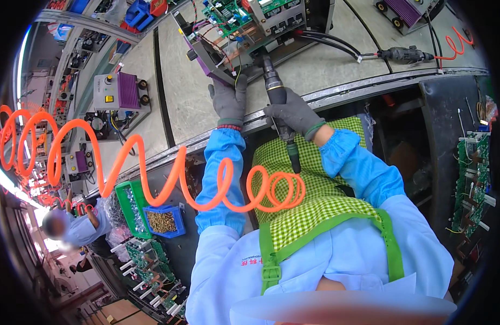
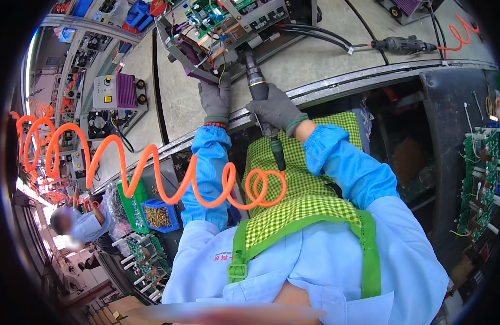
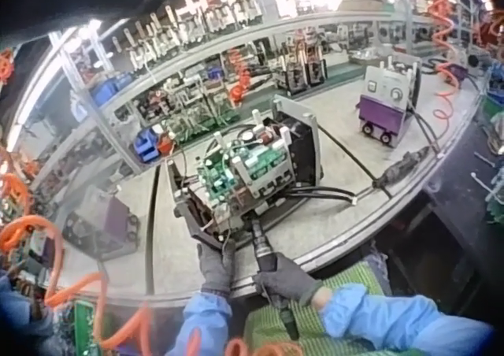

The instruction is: The recorder uses a power screwdriver to assemble screws on an electronic component at a factory workbench.

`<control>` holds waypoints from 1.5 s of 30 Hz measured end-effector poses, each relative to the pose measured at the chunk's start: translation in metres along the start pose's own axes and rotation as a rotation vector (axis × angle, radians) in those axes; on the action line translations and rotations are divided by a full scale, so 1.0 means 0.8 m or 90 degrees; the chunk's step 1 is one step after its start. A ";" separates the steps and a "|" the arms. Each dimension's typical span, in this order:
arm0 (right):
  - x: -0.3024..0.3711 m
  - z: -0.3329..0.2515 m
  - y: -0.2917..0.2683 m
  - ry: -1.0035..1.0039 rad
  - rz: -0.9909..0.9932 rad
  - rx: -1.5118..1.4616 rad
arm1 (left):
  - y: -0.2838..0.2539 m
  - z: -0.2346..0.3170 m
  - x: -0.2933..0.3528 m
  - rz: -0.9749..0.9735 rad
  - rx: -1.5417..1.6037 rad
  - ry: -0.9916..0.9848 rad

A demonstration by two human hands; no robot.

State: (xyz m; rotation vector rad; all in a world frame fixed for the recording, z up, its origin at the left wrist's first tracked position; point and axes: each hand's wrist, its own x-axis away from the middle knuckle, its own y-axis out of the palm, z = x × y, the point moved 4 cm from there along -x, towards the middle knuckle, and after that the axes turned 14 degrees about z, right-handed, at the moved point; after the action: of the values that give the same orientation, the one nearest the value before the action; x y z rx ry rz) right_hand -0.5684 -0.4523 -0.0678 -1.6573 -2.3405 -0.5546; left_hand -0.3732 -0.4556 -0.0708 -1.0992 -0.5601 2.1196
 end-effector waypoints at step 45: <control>0.001 -0.006 0.010 0.041 -0.013 0.026 | 0.010 0.004 -0.003 -0.072 -0.066 0.090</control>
State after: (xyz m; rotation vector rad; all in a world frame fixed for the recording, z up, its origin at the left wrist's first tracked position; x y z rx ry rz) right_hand -0.5611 -0.4518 -0.0615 -1.5751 -2.3107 -0.5514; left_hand -0.3775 -0.4629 -0.0725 -1.2347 -0.6545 1.9165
